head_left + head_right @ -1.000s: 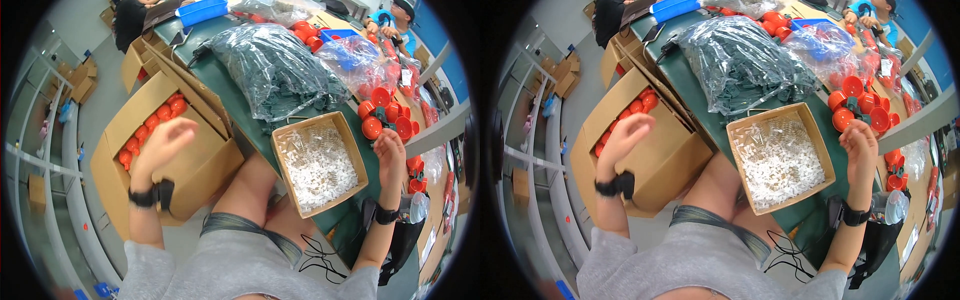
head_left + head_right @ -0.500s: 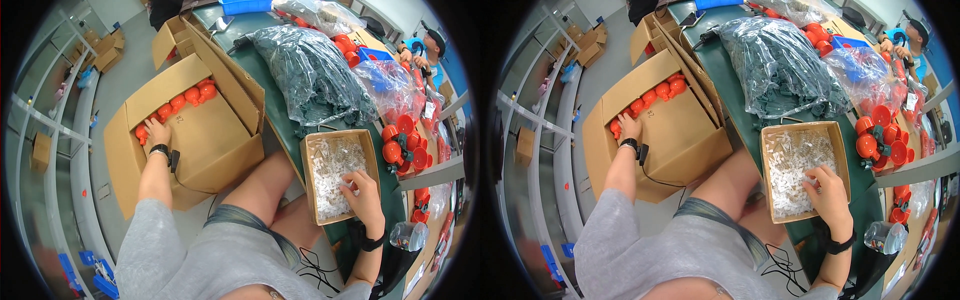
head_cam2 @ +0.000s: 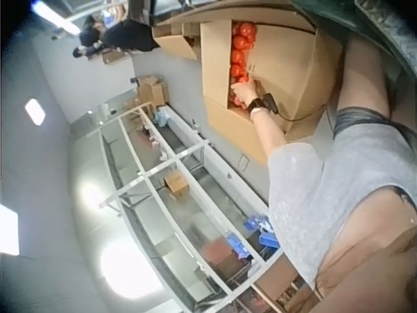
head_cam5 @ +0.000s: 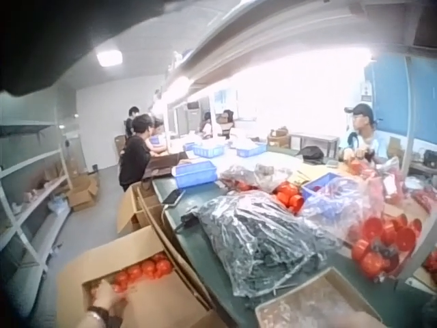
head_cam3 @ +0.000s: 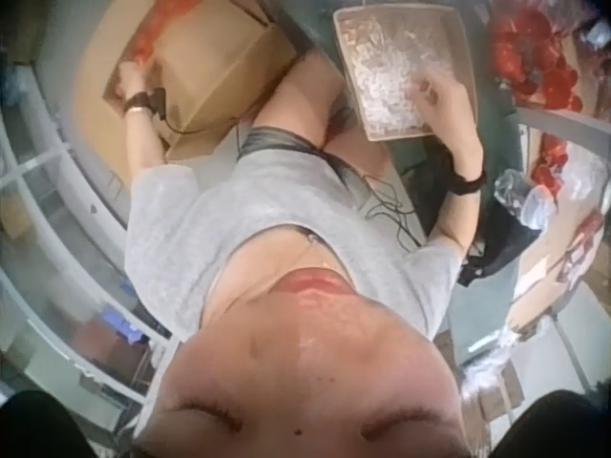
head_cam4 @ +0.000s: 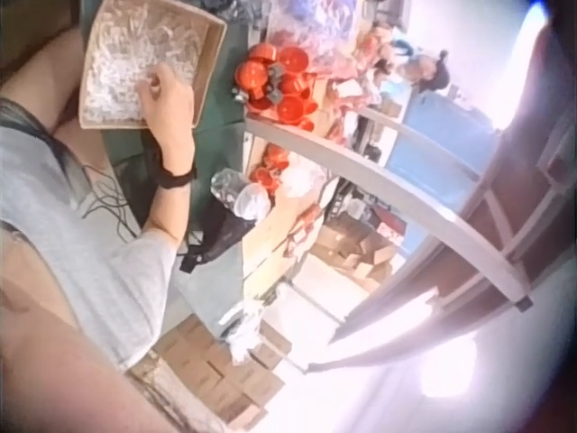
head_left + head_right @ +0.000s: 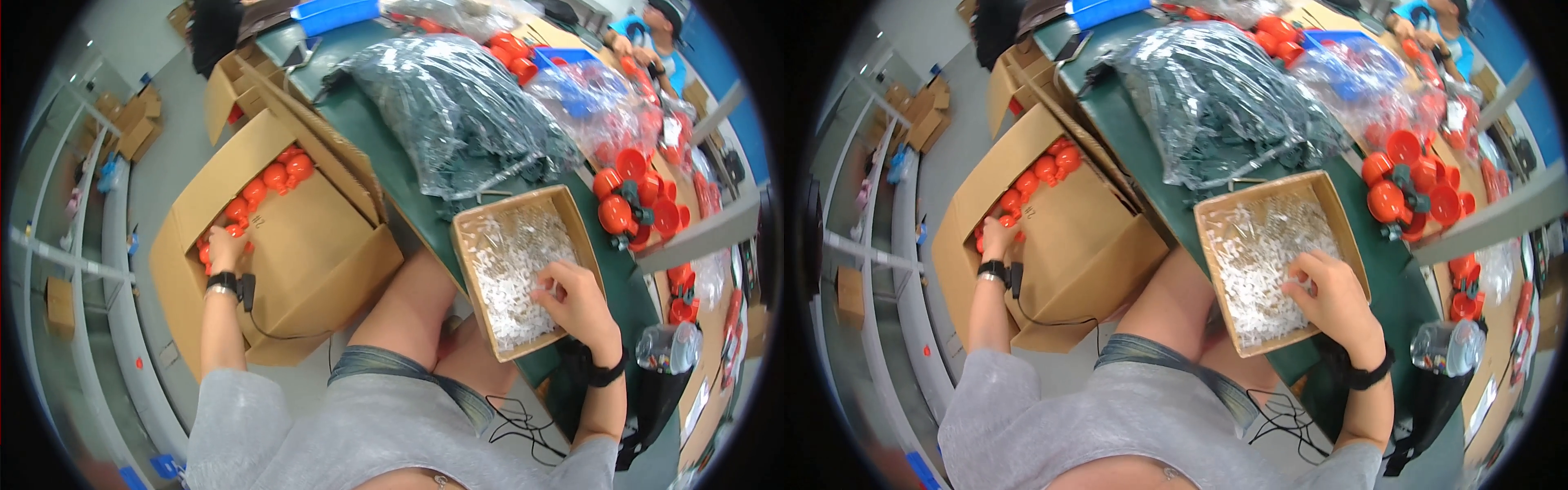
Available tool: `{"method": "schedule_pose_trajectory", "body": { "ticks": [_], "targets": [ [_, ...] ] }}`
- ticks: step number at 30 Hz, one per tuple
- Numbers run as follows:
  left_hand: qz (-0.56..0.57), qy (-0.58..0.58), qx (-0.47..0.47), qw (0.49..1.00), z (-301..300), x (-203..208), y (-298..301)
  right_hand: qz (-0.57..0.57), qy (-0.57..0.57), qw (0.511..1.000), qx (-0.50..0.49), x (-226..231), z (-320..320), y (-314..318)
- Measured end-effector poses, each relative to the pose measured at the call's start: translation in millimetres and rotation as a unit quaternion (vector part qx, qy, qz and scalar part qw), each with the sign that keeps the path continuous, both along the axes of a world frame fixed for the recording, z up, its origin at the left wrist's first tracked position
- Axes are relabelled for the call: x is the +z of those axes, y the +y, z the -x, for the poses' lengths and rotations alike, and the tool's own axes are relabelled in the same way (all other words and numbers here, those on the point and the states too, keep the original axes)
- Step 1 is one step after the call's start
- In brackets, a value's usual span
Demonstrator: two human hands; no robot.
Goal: The person picks up a red cup and a green plastic part, fits the green part into the side of the cup by hand, and places the assembled unit into a cardboard box.
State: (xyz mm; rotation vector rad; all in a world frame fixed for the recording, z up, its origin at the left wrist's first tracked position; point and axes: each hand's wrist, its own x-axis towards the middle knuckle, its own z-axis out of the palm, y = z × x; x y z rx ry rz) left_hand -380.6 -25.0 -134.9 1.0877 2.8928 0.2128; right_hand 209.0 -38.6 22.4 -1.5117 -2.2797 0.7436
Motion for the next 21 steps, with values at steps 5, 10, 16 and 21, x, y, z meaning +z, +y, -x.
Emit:
{"method": "schedule_pose_trajectory", "body": {
  "ticks": [5,10,16,21],
  "targets": [
    [-0.117,-0.032,-0.133,0.984,-70,65,-16,0.014,0.182,0.982,-0.054,-6,-3,6],
    [-0.181,-0.57,-0.29,0.747,-205,145,-40,0.092,0.258,0.961,-0.041,-18,-12,10],
    [-0.136,-0.752,-0.422,0.487,-345,162,-33,0.157,0.381,0.907,-0.09,-3,-18,7],
    [-0.159,-0.807,-0.354,0.445,-392,150,0,0.128,0.46,0.872,-0.111,3,-23,3]
  ]
}}
